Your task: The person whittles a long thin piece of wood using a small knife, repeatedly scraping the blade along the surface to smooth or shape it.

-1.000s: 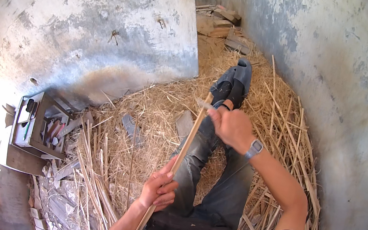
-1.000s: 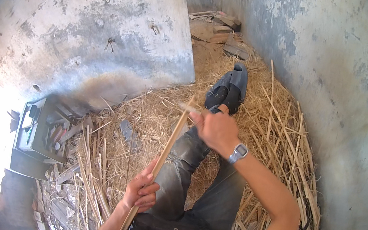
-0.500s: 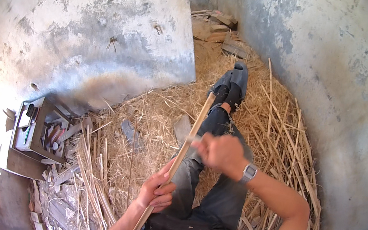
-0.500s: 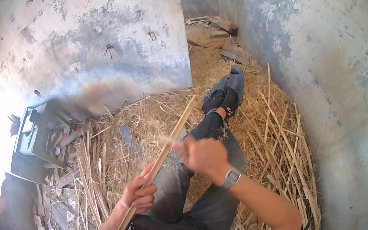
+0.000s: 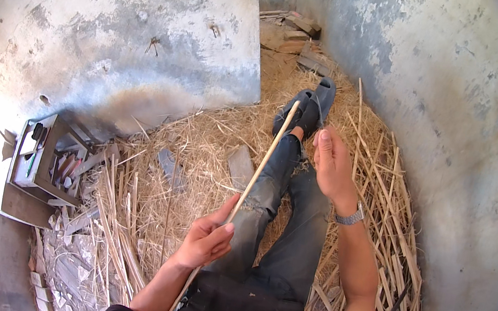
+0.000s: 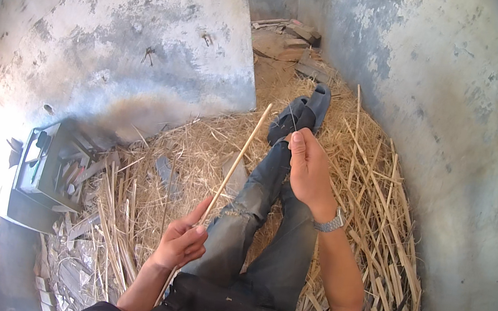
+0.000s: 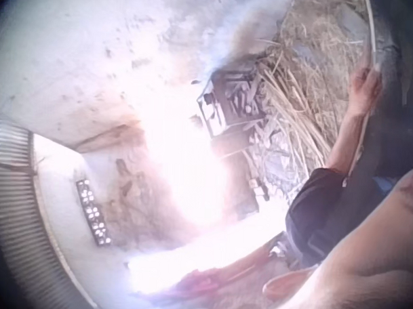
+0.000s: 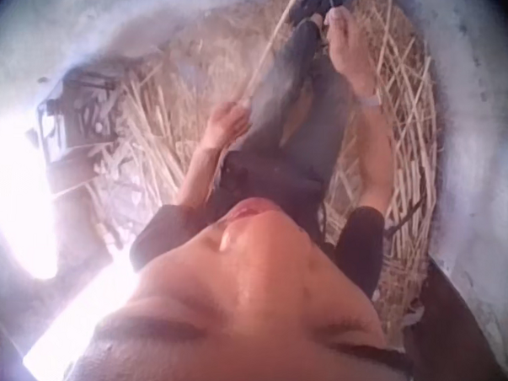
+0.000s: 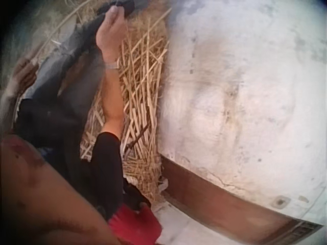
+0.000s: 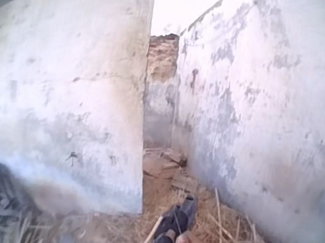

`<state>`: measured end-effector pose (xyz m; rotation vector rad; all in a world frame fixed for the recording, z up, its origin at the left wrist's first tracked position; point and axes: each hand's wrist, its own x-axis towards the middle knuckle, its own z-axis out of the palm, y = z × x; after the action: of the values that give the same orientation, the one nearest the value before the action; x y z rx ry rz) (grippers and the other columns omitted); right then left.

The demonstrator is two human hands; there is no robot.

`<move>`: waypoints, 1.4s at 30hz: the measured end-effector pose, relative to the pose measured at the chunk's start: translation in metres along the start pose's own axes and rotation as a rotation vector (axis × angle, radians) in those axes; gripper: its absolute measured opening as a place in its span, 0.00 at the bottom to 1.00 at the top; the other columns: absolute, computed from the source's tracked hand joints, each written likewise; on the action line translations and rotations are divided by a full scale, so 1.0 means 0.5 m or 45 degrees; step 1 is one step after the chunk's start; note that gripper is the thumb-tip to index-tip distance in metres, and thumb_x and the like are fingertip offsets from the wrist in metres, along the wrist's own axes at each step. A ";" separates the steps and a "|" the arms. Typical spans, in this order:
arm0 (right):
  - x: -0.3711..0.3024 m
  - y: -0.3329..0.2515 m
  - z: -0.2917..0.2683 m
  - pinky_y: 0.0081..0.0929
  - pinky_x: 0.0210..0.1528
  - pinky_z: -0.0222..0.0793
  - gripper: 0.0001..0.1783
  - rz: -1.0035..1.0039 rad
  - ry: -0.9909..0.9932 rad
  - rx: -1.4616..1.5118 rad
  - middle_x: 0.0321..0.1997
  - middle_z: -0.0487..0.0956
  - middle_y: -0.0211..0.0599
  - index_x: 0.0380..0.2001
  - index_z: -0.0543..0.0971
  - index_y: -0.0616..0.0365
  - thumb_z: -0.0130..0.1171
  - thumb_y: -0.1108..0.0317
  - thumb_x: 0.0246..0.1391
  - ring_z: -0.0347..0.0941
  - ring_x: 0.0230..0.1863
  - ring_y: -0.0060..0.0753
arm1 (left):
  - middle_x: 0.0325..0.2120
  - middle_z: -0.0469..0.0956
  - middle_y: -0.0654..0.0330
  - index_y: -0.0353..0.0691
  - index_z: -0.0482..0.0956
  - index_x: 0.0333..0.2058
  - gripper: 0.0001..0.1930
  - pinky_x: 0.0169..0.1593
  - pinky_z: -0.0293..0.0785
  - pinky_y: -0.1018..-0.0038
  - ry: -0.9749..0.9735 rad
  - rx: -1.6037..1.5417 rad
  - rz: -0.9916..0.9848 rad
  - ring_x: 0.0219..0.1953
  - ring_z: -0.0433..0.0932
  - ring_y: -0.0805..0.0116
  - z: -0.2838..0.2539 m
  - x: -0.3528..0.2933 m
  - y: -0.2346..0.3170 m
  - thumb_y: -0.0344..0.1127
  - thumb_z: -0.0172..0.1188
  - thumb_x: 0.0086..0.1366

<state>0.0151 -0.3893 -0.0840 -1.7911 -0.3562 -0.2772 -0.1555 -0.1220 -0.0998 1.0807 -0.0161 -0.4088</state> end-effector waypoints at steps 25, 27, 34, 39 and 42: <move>-0.009 -0.076 0.046 0.44 0.21 0.68 0.14 -0.379 0.210 -0.597 0.19 0.75 0.47 0.27 0.75 0.58 0.59 0.64 0.67 0.75 0.19 0.53 | 0.44 0.80 0.67 0.33 0.60 0.73 0.32 0.41 0.71 0.86 0.122 0.548 0.207 0.37 0.70 0.88 0.044 -0.067 -0.012 0.27 0.61 0.74; -0.051 -0.070 0.082 0.44 0.22 0.69 0.12 -0.561 0.067 -0.567 0.20 0.76 0.48 0.28 0.76 0.58 0.60 0.65 0.67 0.76 0.20 0.53 | 0.41 0.80 0.69 0.35 0.60 0.74 0.33 0.40 0.70 0.86 0.158 0.629 0.156 0.34 0.69 0.87 0.044 -0.067 0.000 0.28 0.61 0.74; -0.043 -0.046 0.103 0.45 0.20 0.66 0.16 -0.434 0.081 -0.649 0.16 0.73 0.49 0.25 0.72 0.58 0.60 0.65 0.67 0.75 0.18 0.53 | 0.37 0.80 0.71 0.38 0.61 0.74 0.33 0.30 0.66 0.85 0.202 0.594 0.120 0.27 0.65 0.89 0.015 -0.055 -0.005 0.29 0.62 0.74; -0.114 -0.073 0.159 0.44 0.19 0.68 0.16 -0.649 -0.184 -0.575 0.17 0.73 0.45 0.25 0.73 0.55 0.60 0.63 0.67 0.73 0.16 0.52 | 0.25 0.75 0.72 0.40 0.61 0.75 0.34 0.21 0.60 0.82 0.301 0.645 0.027 0.19 0.64 0.86 0.006 -0.044 0.021 0.27 0.62 0.73; -0.168 -0.059 0.183 0.43 0.21 0.69 0.17 -0.640 -0.363 -0.573 0.19 0.75 0.44 0.24 0.72 0.55 0.61 0.63 0.66 0.75 0.19 0.53 | 0.22 0.75 0.70 0.41 0.61 0.75 0.34 0.19 0.59 0.82 0.332 0.563 0.116 0.18 0.65 0.86 0.000 -0.025 0.015 0.27 0.62 0.73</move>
<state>-0.0740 -0.3018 -0.1111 -2.1683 -1.0183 -0.4839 -0.1647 -0.1149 -0.0913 1.5573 0.0788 -0.1812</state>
